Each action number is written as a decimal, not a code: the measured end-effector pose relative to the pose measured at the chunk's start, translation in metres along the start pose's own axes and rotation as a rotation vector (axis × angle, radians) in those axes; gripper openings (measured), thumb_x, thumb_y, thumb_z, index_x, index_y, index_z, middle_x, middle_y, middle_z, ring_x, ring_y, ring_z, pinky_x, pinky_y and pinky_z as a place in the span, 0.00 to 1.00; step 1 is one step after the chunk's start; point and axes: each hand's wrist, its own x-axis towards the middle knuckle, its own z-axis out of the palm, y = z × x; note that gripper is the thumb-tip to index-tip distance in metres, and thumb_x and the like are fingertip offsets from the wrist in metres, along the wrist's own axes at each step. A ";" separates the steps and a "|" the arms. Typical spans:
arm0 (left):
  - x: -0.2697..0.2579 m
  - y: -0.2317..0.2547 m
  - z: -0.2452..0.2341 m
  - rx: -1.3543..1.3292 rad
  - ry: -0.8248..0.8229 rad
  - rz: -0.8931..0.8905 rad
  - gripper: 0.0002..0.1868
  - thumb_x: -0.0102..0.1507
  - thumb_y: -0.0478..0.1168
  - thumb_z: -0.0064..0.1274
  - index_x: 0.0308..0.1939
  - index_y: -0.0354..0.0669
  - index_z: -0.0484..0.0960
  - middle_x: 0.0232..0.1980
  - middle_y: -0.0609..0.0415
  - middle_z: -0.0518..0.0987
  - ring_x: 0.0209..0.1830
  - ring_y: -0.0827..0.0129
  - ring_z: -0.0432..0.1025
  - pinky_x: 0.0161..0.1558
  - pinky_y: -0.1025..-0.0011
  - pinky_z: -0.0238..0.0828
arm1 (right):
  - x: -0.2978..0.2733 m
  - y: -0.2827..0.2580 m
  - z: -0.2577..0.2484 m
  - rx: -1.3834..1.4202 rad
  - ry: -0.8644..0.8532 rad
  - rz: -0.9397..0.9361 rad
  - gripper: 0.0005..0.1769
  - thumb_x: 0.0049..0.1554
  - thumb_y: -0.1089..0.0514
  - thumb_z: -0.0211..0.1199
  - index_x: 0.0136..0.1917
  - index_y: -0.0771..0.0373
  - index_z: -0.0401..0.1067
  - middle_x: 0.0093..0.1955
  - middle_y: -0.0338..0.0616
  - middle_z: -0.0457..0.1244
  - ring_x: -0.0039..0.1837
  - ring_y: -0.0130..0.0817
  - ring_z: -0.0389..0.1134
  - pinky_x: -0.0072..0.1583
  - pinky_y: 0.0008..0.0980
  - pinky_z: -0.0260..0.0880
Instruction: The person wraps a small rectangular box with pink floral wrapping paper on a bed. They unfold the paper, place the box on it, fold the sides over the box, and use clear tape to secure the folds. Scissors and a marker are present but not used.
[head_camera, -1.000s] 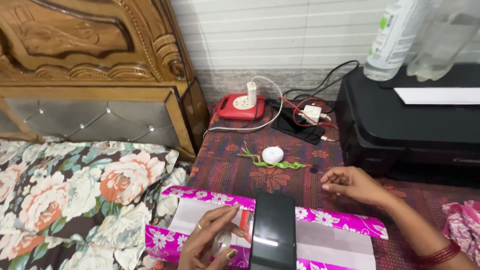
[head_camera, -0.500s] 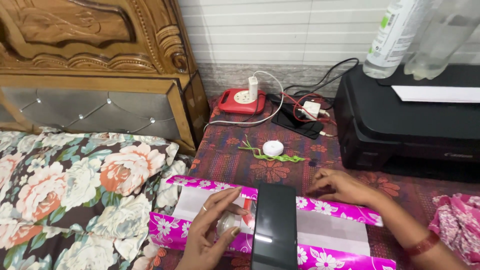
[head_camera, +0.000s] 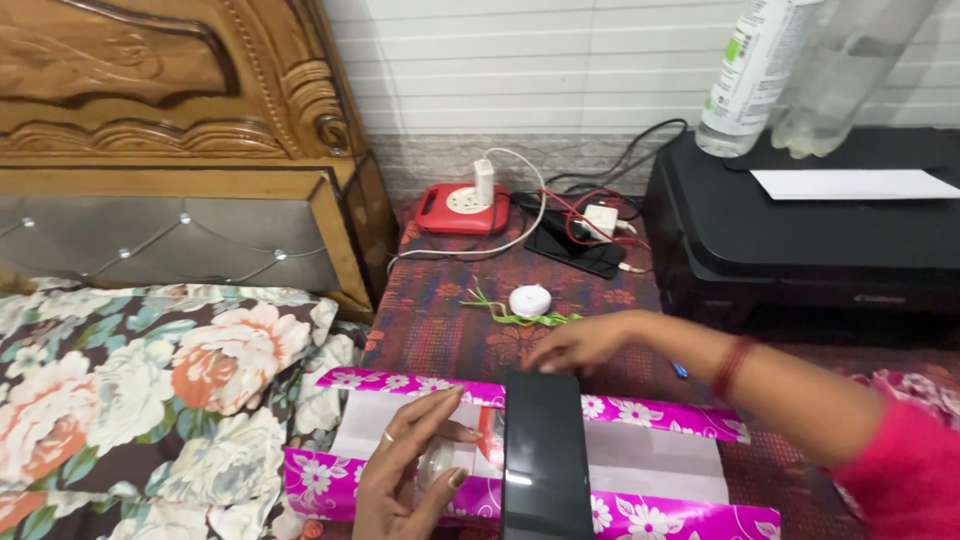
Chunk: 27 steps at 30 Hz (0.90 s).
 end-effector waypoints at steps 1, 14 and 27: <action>0.001 -0.001 0.000 0.003 -0.001 0.013 0.34 0.58 0.28 0.58 0.70 0.32 0.72 0.69 0.38 0.72 0.56 0.61 0.80 0.67 0.58 0.68 | 0.019 0.001 0.002 -0.044 -0.031 -0.092 0.26 0.66 0.48 0.51 0.75 0.54 0.63 0.67 0.40 0.64 0.64 0.31 0.66 0.61 0.38 0.72; -0.002 0.005 0.001 -0.045 -0.006 -0.075 0.34 0.57 0.26 0.56 0.69 0.33 0.73 0.71 0.40 0.71 0.58 0.61 0.79 0.66 0.59 0.72 | -0.050 0.046 0.022 0.301 -0.091 0.159 0.25 0.66 0.50 0.50 0.74 0.54 0.66 0.73 0.42 0.62 0.71 0.35 0.61 0.61 0.41 0.70; 0.012 0.009 -0.001 0.004 -0.065 0.069 0.37 0.59 0.23 0.52 0.73 0.39 0.68 0.71 0.46 0.68 0.58 0.69 0.76 0.68 0.67 0.69 | -0.149 0.138 0.086 0.151 0.350 -0.092 0.15 0.62 0.61 0.62 0.60 0.66 0.77 0.58 0.47 0.71 0.60 0.31 0.71 0.64 0.31 0.70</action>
